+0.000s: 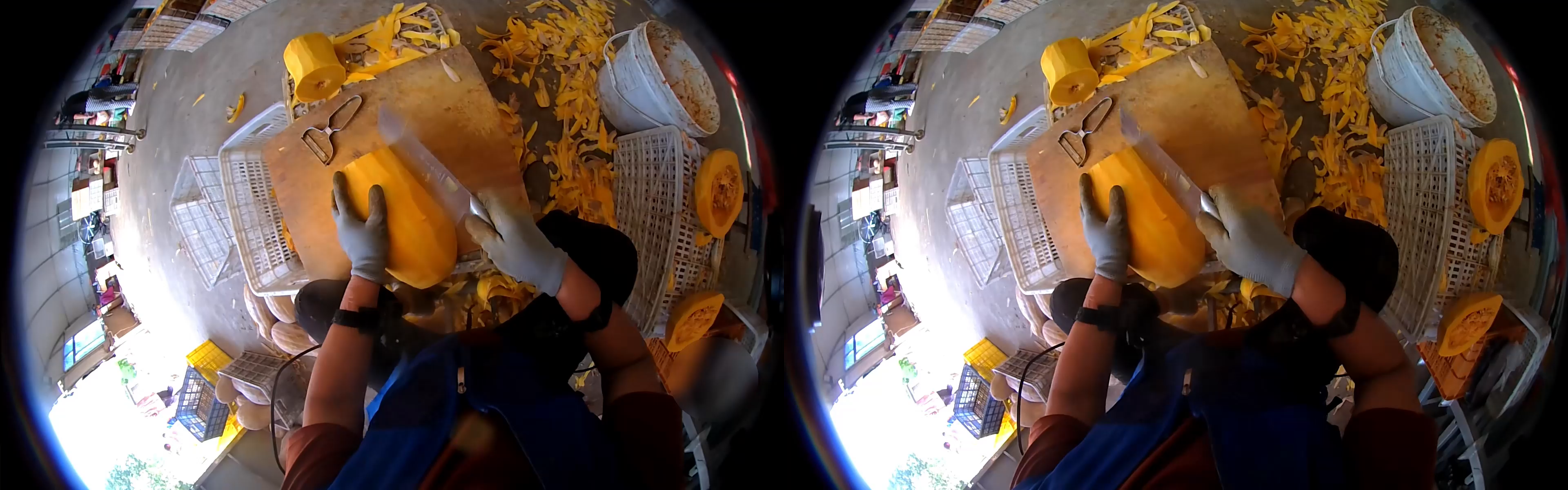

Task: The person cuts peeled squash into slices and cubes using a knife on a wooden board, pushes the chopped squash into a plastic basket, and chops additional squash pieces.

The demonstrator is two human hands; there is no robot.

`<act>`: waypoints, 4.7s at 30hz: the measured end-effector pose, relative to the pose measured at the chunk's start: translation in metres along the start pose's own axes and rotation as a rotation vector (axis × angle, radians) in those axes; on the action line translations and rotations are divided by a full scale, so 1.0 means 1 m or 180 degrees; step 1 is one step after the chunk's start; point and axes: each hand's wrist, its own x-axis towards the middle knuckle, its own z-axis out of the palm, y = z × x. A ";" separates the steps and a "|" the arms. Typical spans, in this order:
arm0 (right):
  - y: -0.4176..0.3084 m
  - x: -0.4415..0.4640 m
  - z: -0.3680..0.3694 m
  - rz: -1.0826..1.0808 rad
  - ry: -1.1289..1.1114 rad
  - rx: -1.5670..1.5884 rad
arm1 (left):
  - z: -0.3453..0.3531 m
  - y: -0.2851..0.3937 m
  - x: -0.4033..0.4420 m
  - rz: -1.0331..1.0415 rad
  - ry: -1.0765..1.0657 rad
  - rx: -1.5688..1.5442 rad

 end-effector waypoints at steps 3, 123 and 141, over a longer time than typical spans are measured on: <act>-0.001 0.004 -0.005 -0.0041 -0.0209 -0.0352 | -0.001 0.000 0.000 -0.0024 -0.0008 0.0046; -0.055 0.061 0.074 0.1000 -0.0478 -0.0577 | 0.017 -0.035 0.026 0.0326 -0.0012 -0.0186; -0.038 -0.062 0.070 0.0961 -0.0442 -0.1027 | 0.016 -0.031 0.026 -0.0132 0.0021 -0.0094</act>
